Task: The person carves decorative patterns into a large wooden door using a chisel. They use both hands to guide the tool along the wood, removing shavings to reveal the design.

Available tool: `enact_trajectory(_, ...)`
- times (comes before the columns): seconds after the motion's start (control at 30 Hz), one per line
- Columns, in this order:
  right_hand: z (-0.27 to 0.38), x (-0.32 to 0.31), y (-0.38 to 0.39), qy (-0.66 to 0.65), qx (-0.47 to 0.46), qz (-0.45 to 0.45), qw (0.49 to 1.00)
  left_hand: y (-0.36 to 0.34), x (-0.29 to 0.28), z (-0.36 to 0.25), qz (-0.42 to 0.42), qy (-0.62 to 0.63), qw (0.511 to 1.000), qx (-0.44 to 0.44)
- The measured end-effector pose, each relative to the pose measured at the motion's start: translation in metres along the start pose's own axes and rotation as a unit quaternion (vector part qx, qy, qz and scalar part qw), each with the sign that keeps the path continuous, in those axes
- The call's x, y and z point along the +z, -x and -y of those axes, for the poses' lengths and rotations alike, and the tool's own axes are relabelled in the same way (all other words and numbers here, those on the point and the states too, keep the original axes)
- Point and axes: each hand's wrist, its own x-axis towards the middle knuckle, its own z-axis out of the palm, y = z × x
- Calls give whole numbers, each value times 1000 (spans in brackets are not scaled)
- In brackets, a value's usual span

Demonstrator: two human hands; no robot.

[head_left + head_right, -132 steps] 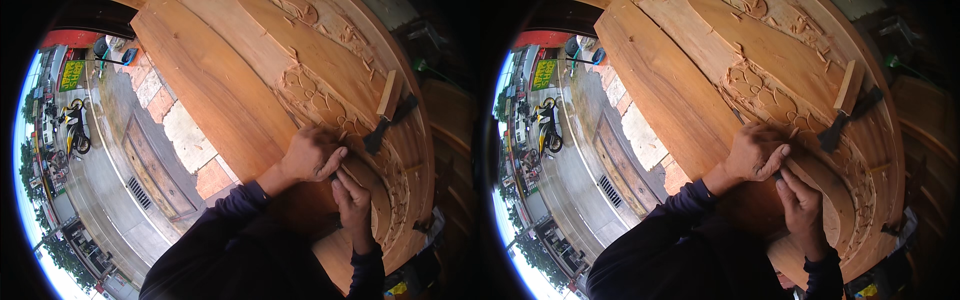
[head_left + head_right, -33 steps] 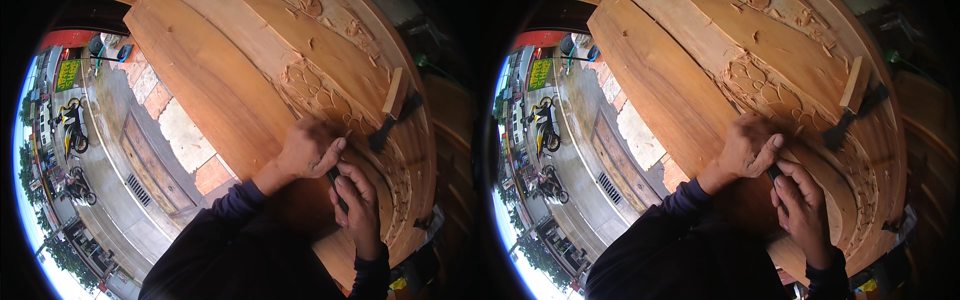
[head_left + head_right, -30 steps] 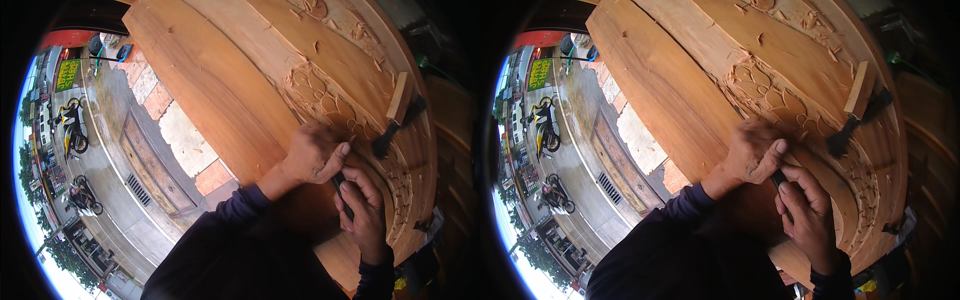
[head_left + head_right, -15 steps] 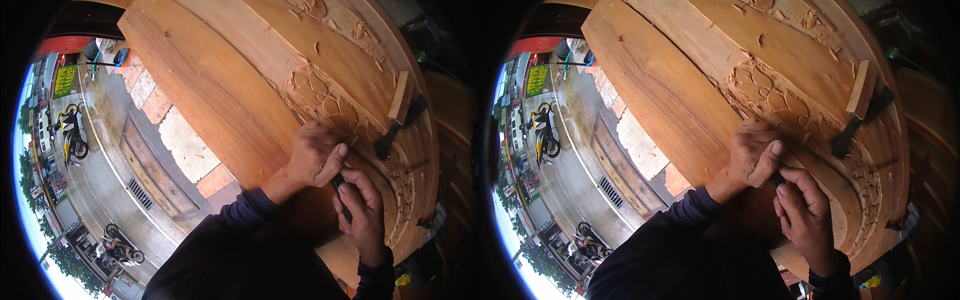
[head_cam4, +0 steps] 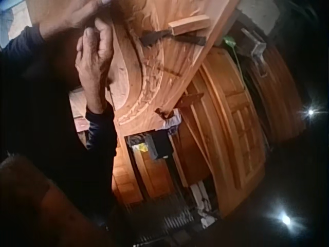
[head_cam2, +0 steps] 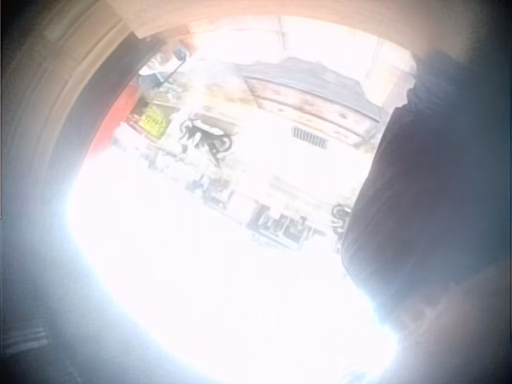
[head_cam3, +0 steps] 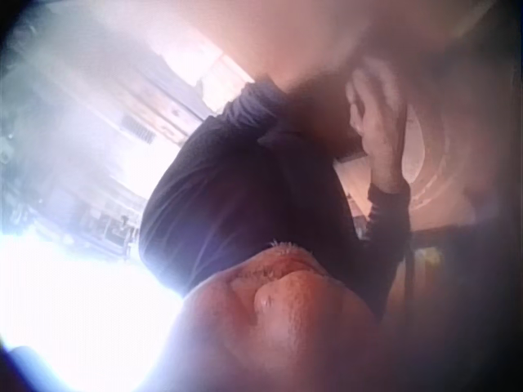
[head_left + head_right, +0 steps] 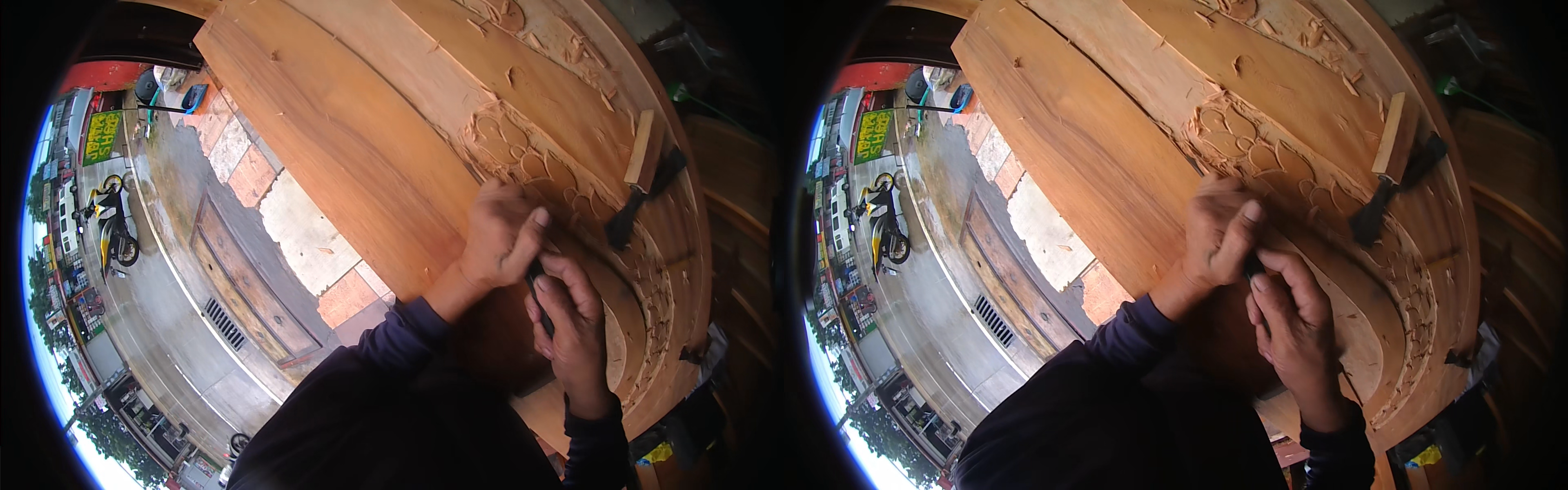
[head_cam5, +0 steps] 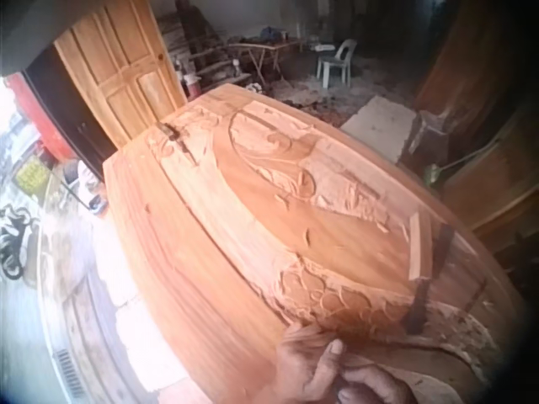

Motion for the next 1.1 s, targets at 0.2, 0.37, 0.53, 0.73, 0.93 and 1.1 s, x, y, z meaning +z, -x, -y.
enact_trajectory(0.2,-52,-18,-29,234,-281,-38,930,-5,3,-4,-8,-18,1000,11)
enact_trajectory(0.37,-81,-59,-11,185,-224,-174,941,-3,-5,-39,102,-181,964,165)
enact_trajectory(0.53,-53,-83,26,81,-166,-92,979,11,-79,-17,274,-292,914,72)
enact_trajectory(0.73,-40,-64,1,255,-244,0,936,14,-100,-9,-42,-382,923,-27)
enact_trajectory(0.93,-1,-39,0,328,-154,15,932,-4,-14,-26,152,-159,972,86)
enact_trajectory(1.1,22,-15,7,342,-167,0,925,-12,-6,-6,84,-70,992,67)
